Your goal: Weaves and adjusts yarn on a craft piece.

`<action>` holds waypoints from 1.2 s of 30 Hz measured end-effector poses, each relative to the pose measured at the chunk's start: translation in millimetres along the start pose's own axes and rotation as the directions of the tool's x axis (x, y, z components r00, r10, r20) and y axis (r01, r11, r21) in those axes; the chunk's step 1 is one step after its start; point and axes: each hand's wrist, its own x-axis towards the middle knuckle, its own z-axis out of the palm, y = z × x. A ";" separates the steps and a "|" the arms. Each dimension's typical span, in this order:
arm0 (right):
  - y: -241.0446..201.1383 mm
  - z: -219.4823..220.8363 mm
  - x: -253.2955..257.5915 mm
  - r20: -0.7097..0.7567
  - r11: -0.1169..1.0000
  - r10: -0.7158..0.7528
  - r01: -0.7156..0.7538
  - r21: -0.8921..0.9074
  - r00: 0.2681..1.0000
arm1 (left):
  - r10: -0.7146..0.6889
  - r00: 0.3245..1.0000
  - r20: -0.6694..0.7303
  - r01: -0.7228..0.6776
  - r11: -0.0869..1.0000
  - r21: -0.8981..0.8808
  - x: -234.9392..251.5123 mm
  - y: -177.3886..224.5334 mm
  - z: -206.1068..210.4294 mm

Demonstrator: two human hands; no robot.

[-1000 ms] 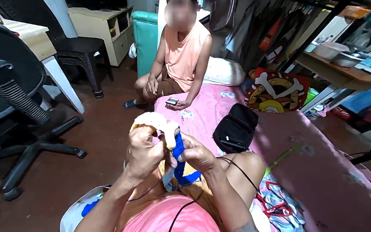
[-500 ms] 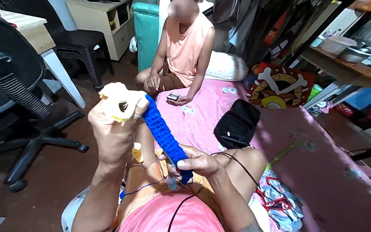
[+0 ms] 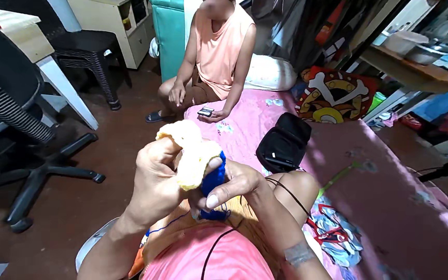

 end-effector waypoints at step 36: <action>30.8 23.2 -65.6 -0.172 0.999 0.037 -0.032 0.030 0.984 | 0.076 0.923 -0.377 -0.116 0.990 -0.086 1.6 -18.3 -29.6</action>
